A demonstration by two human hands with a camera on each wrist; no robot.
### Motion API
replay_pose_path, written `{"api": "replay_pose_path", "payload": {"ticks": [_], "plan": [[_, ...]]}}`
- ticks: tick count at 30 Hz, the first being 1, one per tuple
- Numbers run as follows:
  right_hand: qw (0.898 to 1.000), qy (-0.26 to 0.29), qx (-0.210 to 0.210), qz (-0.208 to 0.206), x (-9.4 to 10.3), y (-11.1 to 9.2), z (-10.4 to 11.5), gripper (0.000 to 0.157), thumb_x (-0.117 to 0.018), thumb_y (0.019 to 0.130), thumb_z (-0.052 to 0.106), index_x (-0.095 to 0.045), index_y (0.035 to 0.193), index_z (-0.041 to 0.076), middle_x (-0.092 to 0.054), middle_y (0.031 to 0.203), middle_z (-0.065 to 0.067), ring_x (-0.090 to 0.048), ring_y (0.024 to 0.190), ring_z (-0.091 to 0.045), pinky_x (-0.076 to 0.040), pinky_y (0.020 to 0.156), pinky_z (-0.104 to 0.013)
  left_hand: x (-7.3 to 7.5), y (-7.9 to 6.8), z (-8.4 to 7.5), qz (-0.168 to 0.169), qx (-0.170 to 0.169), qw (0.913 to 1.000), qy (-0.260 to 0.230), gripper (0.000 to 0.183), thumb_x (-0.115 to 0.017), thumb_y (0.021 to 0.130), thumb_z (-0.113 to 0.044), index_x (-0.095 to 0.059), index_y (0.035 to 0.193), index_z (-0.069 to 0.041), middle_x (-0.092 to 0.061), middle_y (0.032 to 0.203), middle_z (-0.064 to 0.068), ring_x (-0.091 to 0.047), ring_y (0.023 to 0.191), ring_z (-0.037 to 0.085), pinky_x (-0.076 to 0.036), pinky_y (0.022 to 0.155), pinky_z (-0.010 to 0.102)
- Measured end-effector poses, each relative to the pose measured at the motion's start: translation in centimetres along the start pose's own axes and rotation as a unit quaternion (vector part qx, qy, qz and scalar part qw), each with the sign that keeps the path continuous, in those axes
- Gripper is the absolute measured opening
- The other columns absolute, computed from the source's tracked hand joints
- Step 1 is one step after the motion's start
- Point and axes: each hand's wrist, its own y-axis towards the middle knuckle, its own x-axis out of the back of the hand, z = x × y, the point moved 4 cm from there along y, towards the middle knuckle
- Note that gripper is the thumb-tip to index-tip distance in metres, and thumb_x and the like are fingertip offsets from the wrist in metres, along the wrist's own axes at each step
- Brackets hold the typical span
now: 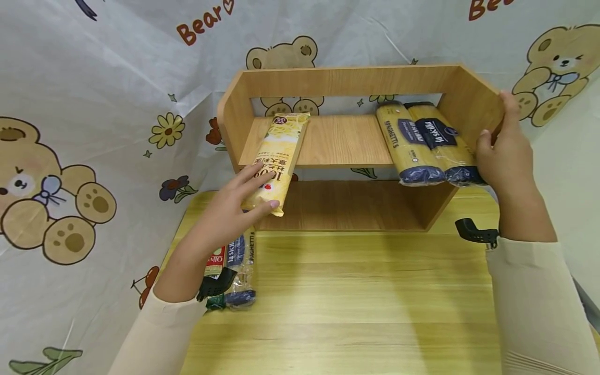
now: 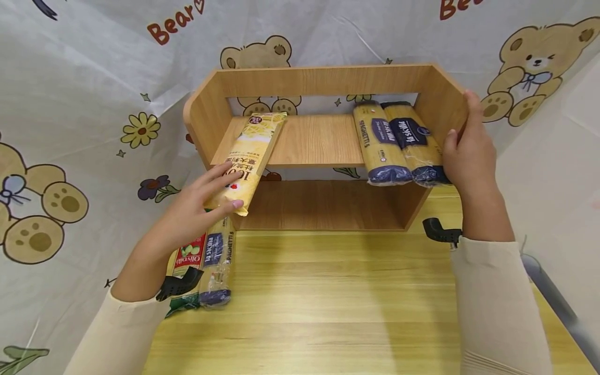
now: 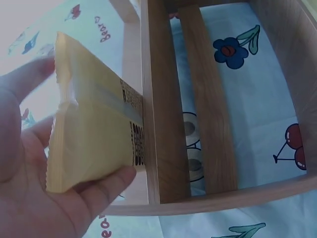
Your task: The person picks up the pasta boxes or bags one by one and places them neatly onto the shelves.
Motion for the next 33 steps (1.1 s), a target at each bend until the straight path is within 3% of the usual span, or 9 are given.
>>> {"api": "replay_pose_path", "payload": {"ticks": [4, 7, 13, 20, 33], "plan": [[1.000, 0.001, 0.000, 0.001, 0.0, 0.0, 0.0, 0.069, -0.030, 0.104, 0.028, 0.010, 0.154, 0.054, -0.031, 0.161, -0.028, -0.042, 0.138, -0.055, -0.033, 0.112, -0.070, -0.2, -0.2, 0.3, 0.014, -0.013, 0.9998, 0.004, 0.074, -0.073, 0.089, -0.053, -0.041, 0.154, -0.038, -0.014, 0.171, -0.009, -0.006, 0.160, 0.025, -0.024, 0.118, 0.068], [1.000, 0.002, 0.003, -0.001, 0.0, 0.0, 0.1, 0.069, -0.029, 0.104, 0.027, 0.009, 0.154, 0.053, -0.032, 0.160, -0.029, -0.043, 0.137, -0.056, -0.033, 0.111, -0.071, -0.2, -0.2, 0.3, 0.016, -0.034, 0.9993, 0.002, 0.077, -0.080, 0.086, -0.043, -0.044, 0.153, -0.036, -0.013, 0.171, -0.007, -0.003, 0.160, 0.025, -0.026, 0.119, 0.066], [1.000, 0.001, 0.004, -0.004, 0.1, 0.0, 0.1, 0.068, -0.029, 0.103, 0.027, 0.008, 0.154, 0.053, -0.033, 0.160, -0.029, -0.043, 0.137, -0.056, -0.034, 0.111, -0.071, -0.5, -0.2, 0.1, -0.010, -0.062, 0.9979, 0.011, 0.065, -0.075, 0.092, -0.016, -0.049, 0.151, -0.030, -0.020, 0.170, 0.000, -0.009, 0.159, 0.028, -0.043, 0.110, 0.057], [1.000, 0.000, 0.006, -0.006, 0.0, -0.1, 0.1, 0.068, -0.029, 0.104, 0.026, 0.008, 0.154, 0.054, -0.033, 0.159, -0.030, -0.043, 0.136, -0.057, -0.034, 0.109, -0.072, -1.0, 0.1, -0.5, -0.033, -0.064, 0.9973, 0.013, 0.060, -0.072, 0.095, -0.018, -0.052, 0.149, -0.032, -0.024, 0.169, -0.001, -0.012, 0.159, 0.024, -0.040, 0.114, 0.058], [1.000, -0.001, 0.004, -0.004, 0.1, -0.1, 0.1, 0.069, -0.029, 0.104, 0.027, 0.009, 0.154, 0.054, -0.032, 0.159, -0.030, -0.043, 0.137, -0.057, -0.034, 0.110, -0.072, -2.3, 1.0, -1.9, -0.038, -0.075, 0.9962, 0.022, 0.060, -0.074, 0.093, -0.023, -0.052, 0.149, -0.031, -0.025, 0.168, 0.001, -0.013, 0.159, 0.026, -0.033, 0.118, 0.061]]}}
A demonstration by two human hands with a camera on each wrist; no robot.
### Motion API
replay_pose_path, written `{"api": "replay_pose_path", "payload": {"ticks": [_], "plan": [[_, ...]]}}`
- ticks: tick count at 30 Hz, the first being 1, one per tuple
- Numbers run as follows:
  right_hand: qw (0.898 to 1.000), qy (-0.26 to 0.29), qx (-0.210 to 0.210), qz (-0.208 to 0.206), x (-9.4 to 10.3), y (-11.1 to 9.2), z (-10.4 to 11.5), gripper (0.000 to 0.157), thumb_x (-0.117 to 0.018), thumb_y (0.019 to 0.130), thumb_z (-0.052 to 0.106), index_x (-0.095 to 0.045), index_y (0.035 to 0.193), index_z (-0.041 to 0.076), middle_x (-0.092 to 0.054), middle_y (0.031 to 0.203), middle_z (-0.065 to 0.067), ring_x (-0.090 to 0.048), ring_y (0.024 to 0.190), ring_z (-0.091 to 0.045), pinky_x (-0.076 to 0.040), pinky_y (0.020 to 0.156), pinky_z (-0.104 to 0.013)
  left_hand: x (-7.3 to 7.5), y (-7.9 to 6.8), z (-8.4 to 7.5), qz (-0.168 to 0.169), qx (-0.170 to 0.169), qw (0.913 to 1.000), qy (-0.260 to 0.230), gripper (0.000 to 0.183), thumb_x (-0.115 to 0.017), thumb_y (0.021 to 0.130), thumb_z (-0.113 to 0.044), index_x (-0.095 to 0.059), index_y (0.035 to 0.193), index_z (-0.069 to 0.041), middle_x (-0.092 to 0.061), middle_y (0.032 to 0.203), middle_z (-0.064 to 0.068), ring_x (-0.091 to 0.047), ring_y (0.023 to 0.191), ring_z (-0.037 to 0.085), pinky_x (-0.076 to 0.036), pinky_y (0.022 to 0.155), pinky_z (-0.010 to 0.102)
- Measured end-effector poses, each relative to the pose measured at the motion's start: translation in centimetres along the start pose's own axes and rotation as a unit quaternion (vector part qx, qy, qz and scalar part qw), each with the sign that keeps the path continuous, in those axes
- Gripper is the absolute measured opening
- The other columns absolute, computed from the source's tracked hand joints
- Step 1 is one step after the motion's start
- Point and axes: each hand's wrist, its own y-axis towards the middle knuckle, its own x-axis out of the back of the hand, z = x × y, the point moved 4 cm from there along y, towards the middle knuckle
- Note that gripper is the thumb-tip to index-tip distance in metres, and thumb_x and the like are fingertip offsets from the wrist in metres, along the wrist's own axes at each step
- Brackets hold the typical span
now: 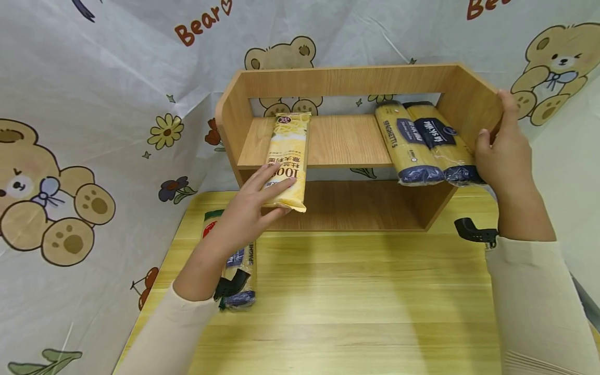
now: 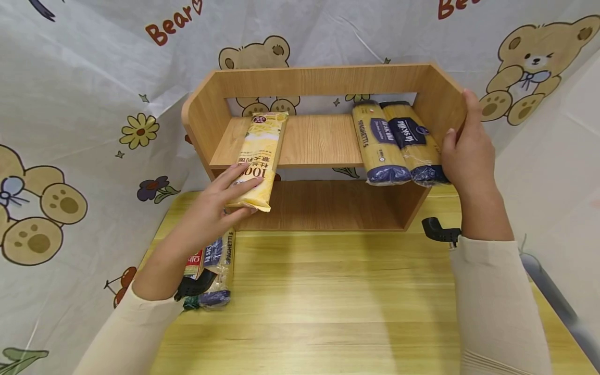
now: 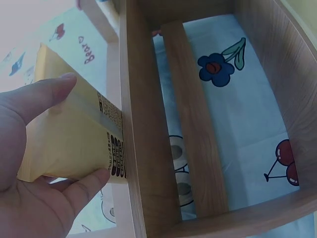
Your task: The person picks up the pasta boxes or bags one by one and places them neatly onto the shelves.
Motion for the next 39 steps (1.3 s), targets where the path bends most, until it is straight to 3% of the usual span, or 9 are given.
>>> {"api": "replay_pose_path", "payload": {"ticks": [23, 39], "plan": [[1.000, 0.003, -0.001, 0.002, 0.0, 0.0, 0.0, 0.069, -0.030, 0.104, 0.027, 0.009, 0.154, 0.054, -0.031, 0.161, -0.028, -0.042, 0.138, -0.056, -0.033, 0.111, -0.071, -3.2, 3.0, -3.0, 0.002, -0.027, 0.9987, 0.043, 0.058, -0.070, 0.096, -0.033, -0.049, 0.151, -0.032, -0.027, 0.168, 0.005, -0.015, 0.158, 0.030, -0.031, 0.120, 0.057], [1.000, 0.002, 0.000, 0.001, 0.0, 0.0, 0.0, 0.069, -0.030, 0.104, 0.027, 0.009, 0.155, 0.052, -0.032, 0.160, -0.031, -0.043, 0.137, -0.057, -0.034, 0.111, -0.071, -5.5, 5.3, -5.5, 0.022, -0.041, 0.9971, 0.060, 0.058, -0.065, 0.099, -0.038, -0.046, 0.153, -0.033, -0.026, 0.168, 0.006, -0.015, 0.158, 0.031, -0.033, 0.121, 0.053]]}}
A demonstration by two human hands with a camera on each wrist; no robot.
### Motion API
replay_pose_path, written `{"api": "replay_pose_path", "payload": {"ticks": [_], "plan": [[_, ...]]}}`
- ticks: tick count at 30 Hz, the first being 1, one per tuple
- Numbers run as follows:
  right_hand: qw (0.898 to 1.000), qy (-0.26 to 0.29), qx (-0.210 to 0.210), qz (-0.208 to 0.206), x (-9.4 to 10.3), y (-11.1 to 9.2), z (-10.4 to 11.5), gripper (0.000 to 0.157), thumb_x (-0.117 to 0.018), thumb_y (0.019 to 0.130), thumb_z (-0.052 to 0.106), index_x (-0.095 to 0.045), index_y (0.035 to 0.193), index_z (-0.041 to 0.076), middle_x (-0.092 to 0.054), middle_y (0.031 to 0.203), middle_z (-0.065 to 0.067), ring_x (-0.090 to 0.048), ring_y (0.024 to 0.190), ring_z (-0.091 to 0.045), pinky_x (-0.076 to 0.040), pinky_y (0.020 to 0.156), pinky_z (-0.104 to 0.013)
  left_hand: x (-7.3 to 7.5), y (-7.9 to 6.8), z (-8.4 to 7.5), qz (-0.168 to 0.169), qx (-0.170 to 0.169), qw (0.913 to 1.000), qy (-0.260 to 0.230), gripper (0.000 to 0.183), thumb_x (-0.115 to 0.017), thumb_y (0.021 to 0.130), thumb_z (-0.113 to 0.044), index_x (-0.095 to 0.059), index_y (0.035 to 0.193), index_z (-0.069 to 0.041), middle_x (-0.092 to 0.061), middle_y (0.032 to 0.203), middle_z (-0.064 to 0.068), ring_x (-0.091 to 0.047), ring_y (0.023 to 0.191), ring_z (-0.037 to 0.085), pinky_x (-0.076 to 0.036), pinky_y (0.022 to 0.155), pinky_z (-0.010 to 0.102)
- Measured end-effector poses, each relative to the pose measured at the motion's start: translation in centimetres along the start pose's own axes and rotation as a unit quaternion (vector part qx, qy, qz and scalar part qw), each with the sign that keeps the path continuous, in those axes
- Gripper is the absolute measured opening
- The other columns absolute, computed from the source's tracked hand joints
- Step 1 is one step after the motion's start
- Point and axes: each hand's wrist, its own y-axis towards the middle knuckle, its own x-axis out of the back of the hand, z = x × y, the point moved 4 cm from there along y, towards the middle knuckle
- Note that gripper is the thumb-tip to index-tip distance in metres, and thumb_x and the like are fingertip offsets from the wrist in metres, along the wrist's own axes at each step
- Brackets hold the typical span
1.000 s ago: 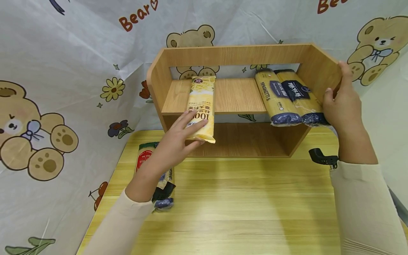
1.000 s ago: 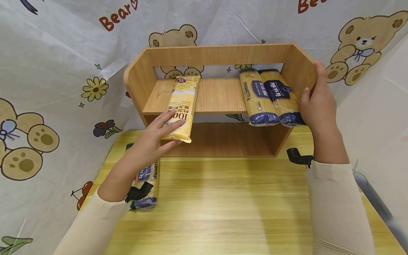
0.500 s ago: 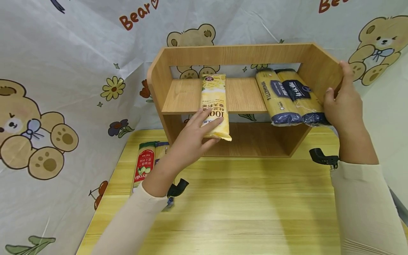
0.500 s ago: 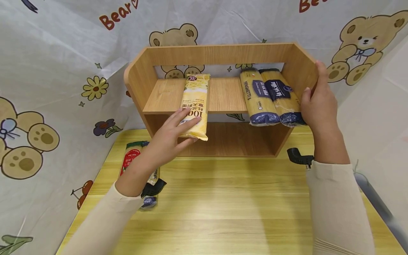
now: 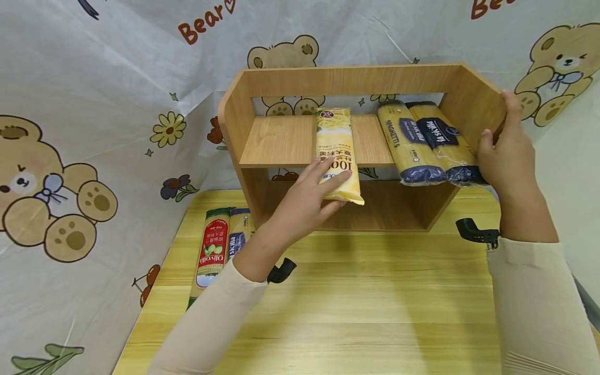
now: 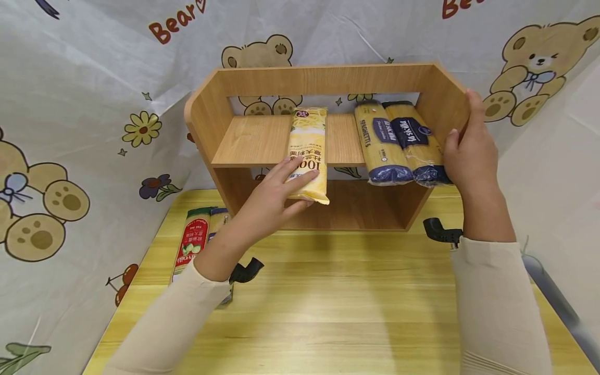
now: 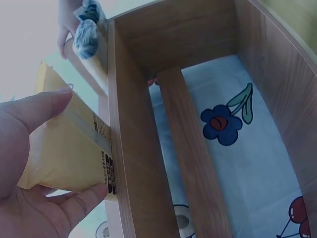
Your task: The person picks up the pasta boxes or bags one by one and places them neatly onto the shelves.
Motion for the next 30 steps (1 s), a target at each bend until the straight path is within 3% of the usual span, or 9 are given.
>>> {"api": "replay_pose_path", "payload": {"ticks": [11, 26, 30], "plan": [[1.000, -0.003, -0.007, 0.006, 0.0, 0.0, 0.0, 0.069, -0.029, 0.104, 0.027, 0.011, 0.153, 0.054, -0.031, 0.160, -0.031, -0.042, 0.137, -0.057, -0.033, 0.111, -0.071, -1.3, 2.1, -1.8, 0.017, -0.020, 0.9990, 0.034, 0.057, -0.061, 0.101, -0.041, -0.043, 0.154, -0.033, -0.027, 0.167, 0.008, -0.019, 0.157, 0.033, -0.037, 0.119, 0.050], [1.000, 0.005, 0.002, 0.002, 0.0, 0.1, -0.1, 0.069, -0.029, 0.103, 0.027, 0.009, 0.154, 0.054, -0.034, 0.157, -0.033, -0.044, 0.134, -0.058, -0.034, 0.110, -0.071, -2.8, 4.4, -4.0, 0.027, -0.039, 0.9960, 0.076, 0.058, -0.054, 0.103, -0.044, -0.038, 0.157, -0.031, -0.024, 0.168, 0.013, -0.020, 0.156, 0.037, -0.035, 0.121, 0.045], [1.000, 0.005, 0.003, 0.002, 0.0, 0.1, -0.1, 0.069, -0.029, 0.103, 0.027, 0.009, 0.154, 0.054, -0.034, 0.157, -0.033, -0.044, 0.134, -0.058, -0.034, 0.110, -0.072, -3.4, 5.0, -4.9, 0.026, -0.044, 0.9928, 0.108, 0.058, -0.050, 0.105, -0.047, -0.036, 0.158, -0.030, -0.025, 0.167, 0.016, -0.024, 0.154, 0.041, -0.042, 0.116, 0.045]]}}
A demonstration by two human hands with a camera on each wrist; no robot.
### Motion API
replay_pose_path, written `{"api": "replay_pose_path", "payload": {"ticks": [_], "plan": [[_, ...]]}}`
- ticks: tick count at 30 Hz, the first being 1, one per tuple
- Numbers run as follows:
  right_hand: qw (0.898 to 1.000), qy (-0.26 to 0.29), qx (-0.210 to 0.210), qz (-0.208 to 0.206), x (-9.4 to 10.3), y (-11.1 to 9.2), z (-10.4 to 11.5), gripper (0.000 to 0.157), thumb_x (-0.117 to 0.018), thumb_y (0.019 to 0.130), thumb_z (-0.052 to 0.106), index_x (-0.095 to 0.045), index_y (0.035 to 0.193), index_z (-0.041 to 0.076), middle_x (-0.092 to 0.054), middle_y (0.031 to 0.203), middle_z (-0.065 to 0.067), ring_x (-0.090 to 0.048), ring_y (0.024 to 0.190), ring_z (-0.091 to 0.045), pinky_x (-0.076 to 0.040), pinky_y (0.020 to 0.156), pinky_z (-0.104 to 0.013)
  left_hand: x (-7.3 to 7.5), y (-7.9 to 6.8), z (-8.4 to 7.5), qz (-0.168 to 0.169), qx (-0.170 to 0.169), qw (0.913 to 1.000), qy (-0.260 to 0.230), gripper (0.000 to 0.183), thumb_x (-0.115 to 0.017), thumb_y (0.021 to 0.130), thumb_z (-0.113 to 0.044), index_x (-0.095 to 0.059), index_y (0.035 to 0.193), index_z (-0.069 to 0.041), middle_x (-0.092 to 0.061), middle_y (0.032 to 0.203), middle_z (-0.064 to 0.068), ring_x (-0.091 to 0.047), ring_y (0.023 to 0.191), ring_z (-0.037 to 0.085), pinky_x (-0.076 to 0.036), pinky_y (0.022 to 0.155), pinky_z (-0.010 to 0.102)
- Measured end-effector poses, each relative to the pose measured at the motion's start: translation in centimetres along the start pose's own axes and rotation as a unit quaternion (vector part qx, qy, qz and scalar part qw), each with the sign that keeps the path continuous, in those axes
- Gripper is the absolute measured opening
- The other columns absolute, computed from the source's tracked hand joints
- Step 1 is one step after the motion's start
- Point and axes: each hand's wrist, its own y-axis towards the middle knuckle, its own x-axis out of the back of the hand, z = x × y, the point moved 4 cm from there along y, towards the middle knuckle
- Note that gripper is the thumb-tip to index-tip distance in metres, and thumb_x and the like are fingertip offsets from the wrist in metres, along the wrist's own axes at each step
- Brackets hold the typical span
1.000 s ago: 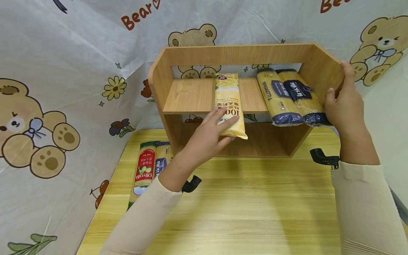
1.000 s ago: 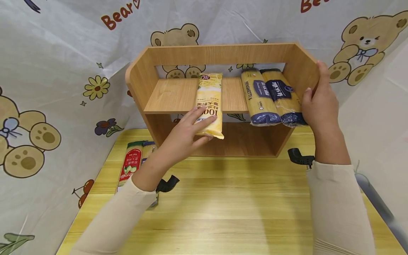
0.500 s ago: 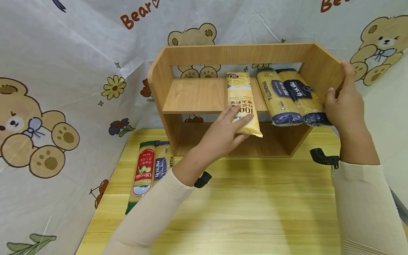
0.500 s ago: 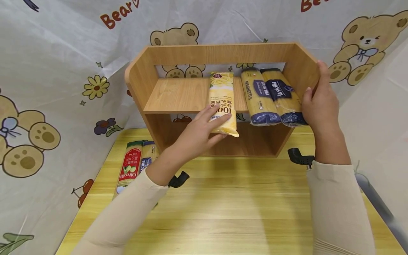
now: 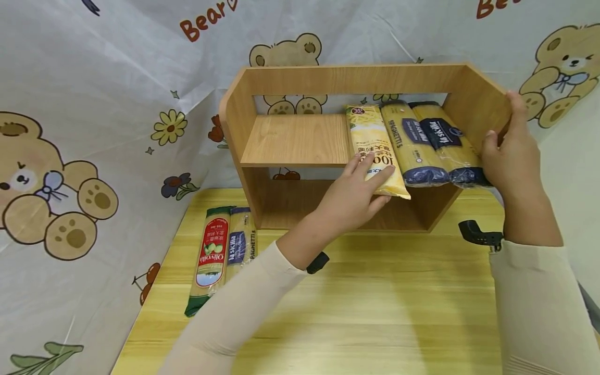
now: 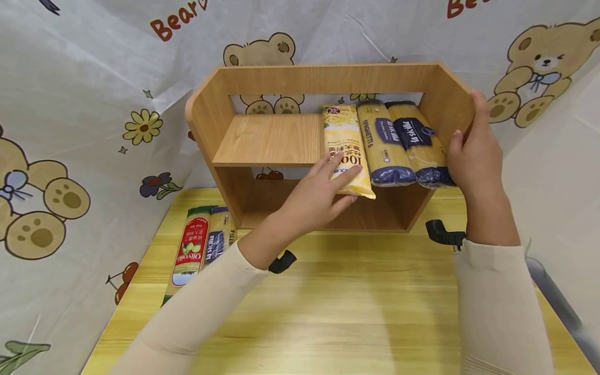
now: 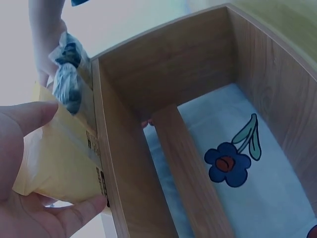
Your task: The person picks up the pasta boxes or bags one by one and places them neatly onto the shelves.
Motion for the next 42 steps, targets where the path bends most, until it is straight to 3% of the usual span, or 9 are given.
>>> {"api": "replay_pose_path", "payload": {"ticks": [4, 12, 15, 20, 29, 34, 42], "plan": [[1.000, -0.002, 0.001, -0.002, 0.1, -0.1, -0.1, 0.069, -0.029, 0.103, 0.026, 0.009, 0.154, 0.053, -0.034, 0.157, -0.033, -0.045, 0.134, -0.058, -0.034, 0.109, -0.072, -0.2, 0.5, -0.8, -0.010, -0.004, 0.9995, 0.031, 0.057, -0.048, 0.105, -0.048, -0.037, 0.158, -0.029, -0.028, 0.165, 0.019, -0.028, 0.152, 0.042, -0.047, 0.111, 0.043], [1.000, -0.005, -0.007, -0.004, 0.2, -0.2, -0.3, 0.068, -0.028, 0.103, 0.027, 0.009, 0.154, 0.054, -0.034, 0.157, -0.033, -0.045, 0.133, -0.058, -0.035, 0.109, -0.072, -0.4, 0.6, -1.1, -0.021, 0.000, 0.9992, 0.035, 0.058, -0.050, 0.104, -0.047, -0.038, 0.157, -0.028, -0.028, 0.165, 0.020, -0.029, 0.152, 0.042, -0.044, 0.115, 0.042], [1.000, -0.003, -0.009, 0.000, 0.2, -0.2, -0.2, 0.068, -0.028, 0.103, 0.027, 0.010, 0.154, 0.054, -0.033, 0.158, -0.033, -0.044, 0.134, -0.058, -0.034, 0.110, -0.072, -0.4, 0.5, -1.0, -0.011, 0.007, 0.9997, 0.018, 0.059, -0.050, 0.104, -0.046, -0.034, 0.159, -0.029, -0.024, 0.166, 0.019, -0.025, 0.153, 0.042, -0.045, 0.114, 0.043], [1.000, -0.005, -0.013, 0.007, 0.1, -0.2, -0.1, 0.069, -0.028, 0.104, 0.027, 0.012, 0.153, 0.054, -0.031, 0.159, -0.033, -0.042, 0.136, -0.058, -0.033, 0.111, -0.072, -0.2, 0.2, -0.5, 0.010, 0.021, 0.9994, -0.026, 0.062, -0.050, 0.105, -0.046, -0.029, 0.161, -0.030, -0.016, 0.170, 0.014, -0.016, 0.157, 0.039, -0.037, 0.119, 0.047], [1.000, -0.007, -0.009, 0.008, 0.0, -0.1, -0.1, 0.069, -0.029, 0.104, 0.028, 0.012, 0.154, 0.053, -0.033, 0.157, -0.034, -0.043, 0.134, -0.059, -0.033, 0.110, -0.072, 0.4, -0.7, 0.2, -0.004, 0.034, 0.9945, -0.099, 0.062, -0.047, 0.104, -0.051, -0.033, 0.159, -0.027, -0.020, 0.170, 0.007, -0.012, 0.159, 0.030, -0.024, 0.126, 0.046], [1.000, -0.009, -0.006, 0.011, -0.2, -0.1, 0.0, 0.069, -0.029, 0.104, 0.028, 0.012, 0.153, 0.054, -0.034, 0.156, -0.036, -0.044, 0.132, -0.060, -0.034, 0.109, -0.073, 1.3, -1.7, 0.6, -0.035, 0.038, 0.9920, -0.115, 0.060, -0.046, 0.104, -0.052, -0.040, 0.156, -0.024, -0.028, 0.166, 0.005, -0.022, 0.157, 0.023, -0.027, 0.125, 0.042], [1.000, -0.018, -0.003, 0.007, -0.1, 0.0, -0.1, 0.069, -0.028, 0.104, 0.029, 0.013, 0.154, 0.053, -0.035, 0.154, -0.037, -0.045, 0.131, -0.061, -0.034, 0.107, -0.074, 2.5, -3.8, 2.3, -0.100, 0.029, 0.9848, -0.139, 0.051, -0.051, 0.105, -0.044, -0.051, 0.149, -0.018, -0.043, 0.156, 0.007, -0.036, 0.149, 0.025, -0.036, 0.120, 0.042]]}}
